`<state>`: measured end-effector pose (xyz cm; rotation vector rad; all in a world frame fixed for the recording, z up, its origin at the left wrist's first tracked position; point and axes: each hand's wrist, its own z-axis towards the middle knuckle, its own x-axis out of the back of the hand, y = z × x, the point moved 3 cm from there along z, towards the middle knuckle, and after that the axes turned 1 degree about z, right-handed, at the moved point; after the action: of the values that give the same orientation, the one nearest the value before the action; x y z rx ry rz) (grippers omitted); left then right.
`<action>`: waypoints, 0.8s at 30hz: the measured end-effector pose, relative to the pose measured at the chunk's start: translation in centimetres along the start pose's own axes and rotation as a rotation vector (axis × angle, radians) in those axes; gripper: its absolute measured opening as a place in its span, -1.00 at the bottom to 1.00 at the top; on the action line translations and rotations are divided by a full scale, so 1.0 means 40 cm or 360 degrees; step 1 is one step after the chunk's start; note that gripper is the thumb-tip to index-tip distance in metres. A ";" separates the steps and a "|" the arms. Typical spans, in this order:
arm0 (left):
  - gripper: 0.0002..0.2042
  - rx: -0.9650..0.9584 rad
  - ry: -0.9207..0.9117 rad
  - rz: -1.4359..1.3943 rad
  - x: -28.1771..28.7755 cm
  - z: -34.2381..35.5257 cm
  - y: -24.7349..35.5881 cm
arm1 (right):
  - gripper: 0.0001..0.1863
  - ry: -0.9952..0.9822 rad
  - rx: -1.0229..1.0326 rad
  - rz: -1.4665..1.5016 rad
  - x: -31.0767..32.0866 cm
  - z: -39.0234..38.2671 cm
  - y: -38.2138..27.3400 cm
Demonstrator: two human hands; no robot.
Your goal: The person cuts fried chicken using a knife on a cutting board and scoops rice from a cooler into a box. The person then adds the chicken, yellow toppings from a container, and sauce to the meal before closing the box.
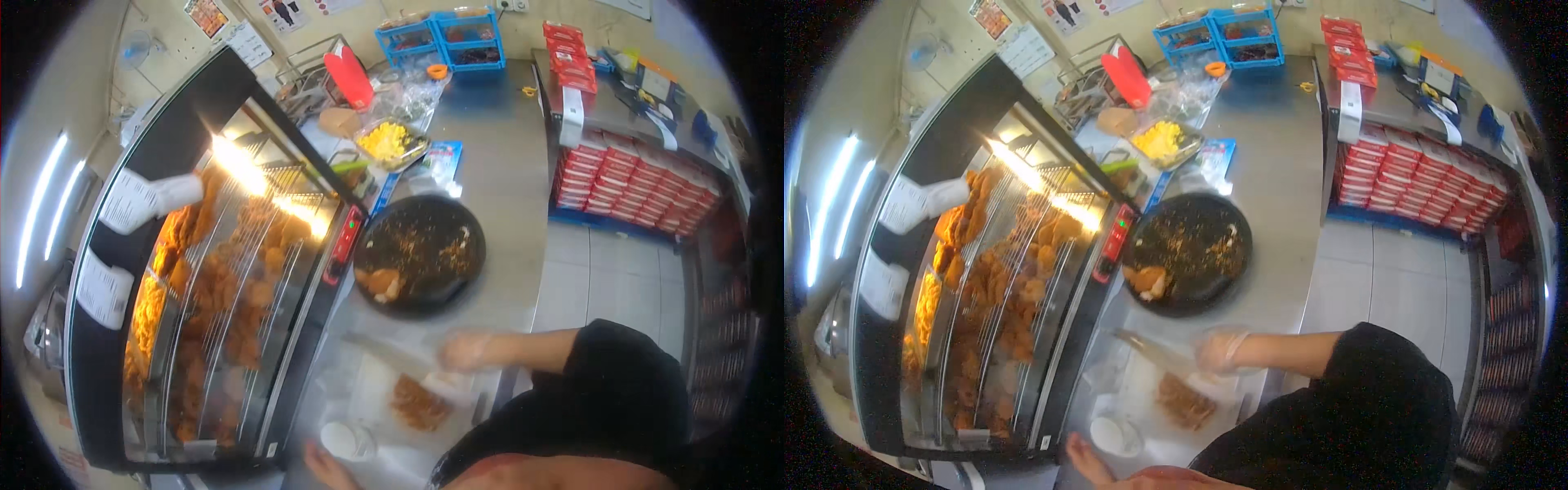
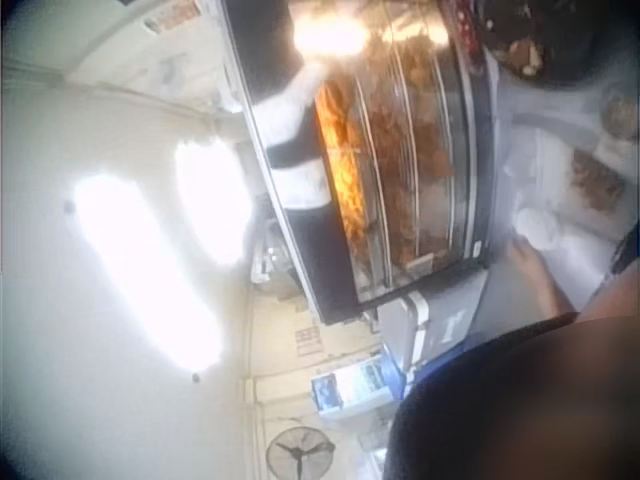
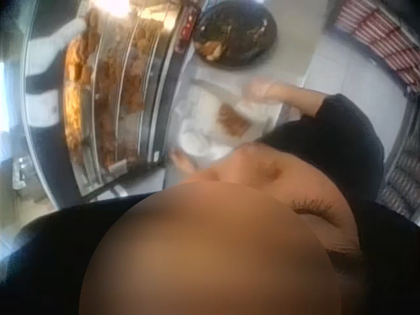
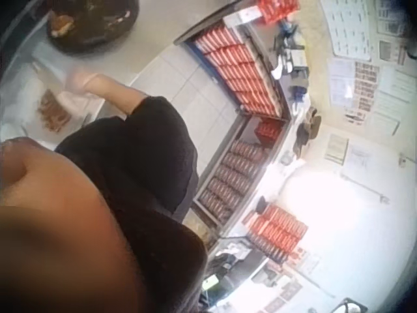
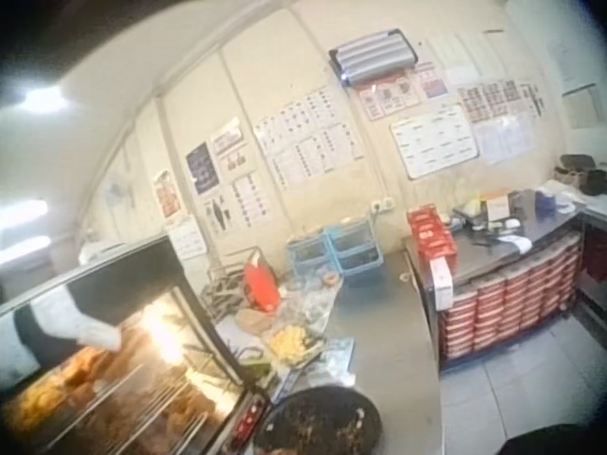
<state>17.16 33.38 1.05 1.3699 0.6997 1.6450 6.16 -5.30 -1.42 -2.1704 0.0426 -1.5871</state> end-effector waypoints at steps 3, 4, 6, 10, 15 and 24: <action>-0.75 -0.0495 0.0114 0.0408 -0.247 0.158 0.335 | -0.60 0.0406 -0.0136 0.1036 0.186 -0.197 0.316; -0.76 -0.0580 0.0037 0.0415 -0.349 0.204 0.430 | -0.56 0.0339 -0.0063 0.0844 0.240 -0.235 0.462; -0.77 -0.0301 -0.0056 0.0170 -0.570 0.272 0.621 | -0.57 0.0313 -0.0397 0.1416 0.309 -0.314 0.741; -0.84 -0.1083 -0.0111 0.0742 -0.986 0.433 0.917 | -0.55 0.0536 -0.0532 0.2200 0.422 -0.300 1.245; -0.72 -0.1500 -0.0385 0.1032 -1.503 0.796 1.164 | -0.54 0.0526 0.0184 0.3580 0.469 -0.126 1.758; -0.37 -0.0358 -0.0384 0.1674 -2.170 1.548 0.975 | -0.59 0.0361 0.0366 0.4232 0.498 0.101 2.075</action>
<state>69.14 -67.36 6.83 1.8546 -0.4514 2.1632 35.98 -84.18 -15.24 -0.2239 1.6531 0.0417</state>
